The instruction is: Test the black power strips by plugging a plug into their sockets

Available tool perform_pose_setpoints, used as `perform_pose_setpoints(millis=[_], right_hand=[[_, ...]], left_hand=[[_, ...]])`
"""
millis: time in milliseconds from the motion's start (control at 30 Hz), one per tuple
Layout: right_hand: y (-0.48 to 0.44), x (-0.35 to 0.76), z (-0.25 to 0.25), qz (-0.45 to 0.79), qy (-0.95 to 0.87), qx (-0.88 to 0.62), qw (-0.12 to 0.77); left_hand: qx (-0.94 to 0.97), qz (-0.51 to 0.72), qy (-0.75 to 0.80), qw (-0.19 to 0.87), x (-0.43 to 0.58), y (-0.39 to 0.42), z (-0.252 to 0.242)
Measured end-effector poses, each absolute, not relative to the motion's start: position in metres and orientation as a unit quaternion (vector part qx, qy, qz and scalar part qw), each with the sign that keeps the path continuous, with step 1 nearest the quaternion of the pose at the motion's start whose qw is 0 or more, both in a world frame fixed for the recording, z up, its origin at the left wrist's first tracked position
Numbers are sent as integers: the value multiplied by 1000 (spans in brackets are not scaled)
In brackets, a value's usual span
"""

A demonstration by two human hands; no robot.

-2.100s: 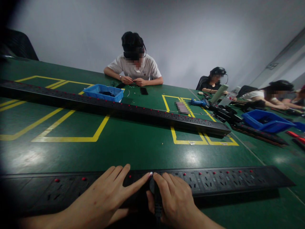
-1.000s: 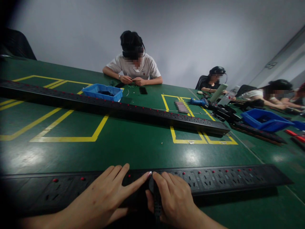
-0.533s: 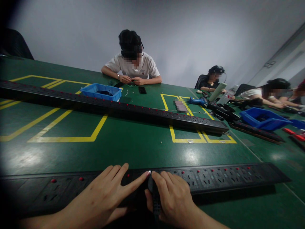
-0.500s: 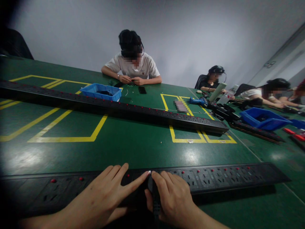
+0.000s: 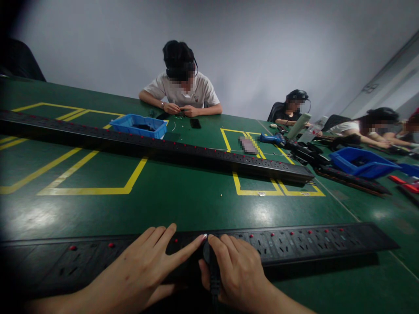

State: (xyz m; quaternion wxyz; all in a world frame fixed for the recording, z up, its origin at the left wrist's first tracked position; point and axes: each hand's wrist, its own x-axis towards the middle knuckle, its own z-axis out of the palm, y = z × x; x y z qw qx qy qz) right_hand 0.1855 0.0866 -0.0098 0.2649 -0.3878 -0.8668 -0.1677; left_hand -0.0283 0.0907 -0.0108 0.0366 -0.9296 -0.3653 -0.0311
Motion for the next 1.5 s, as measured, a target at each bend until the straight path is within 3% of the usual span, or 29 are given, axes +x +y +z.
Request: perform_pose_setpoints(millis=[1500], right_hand=[[86, 186, -11, -176, -867, -383, 264]], left_hand=[[-927, -23, -370, 53, -29, 90, -11]])
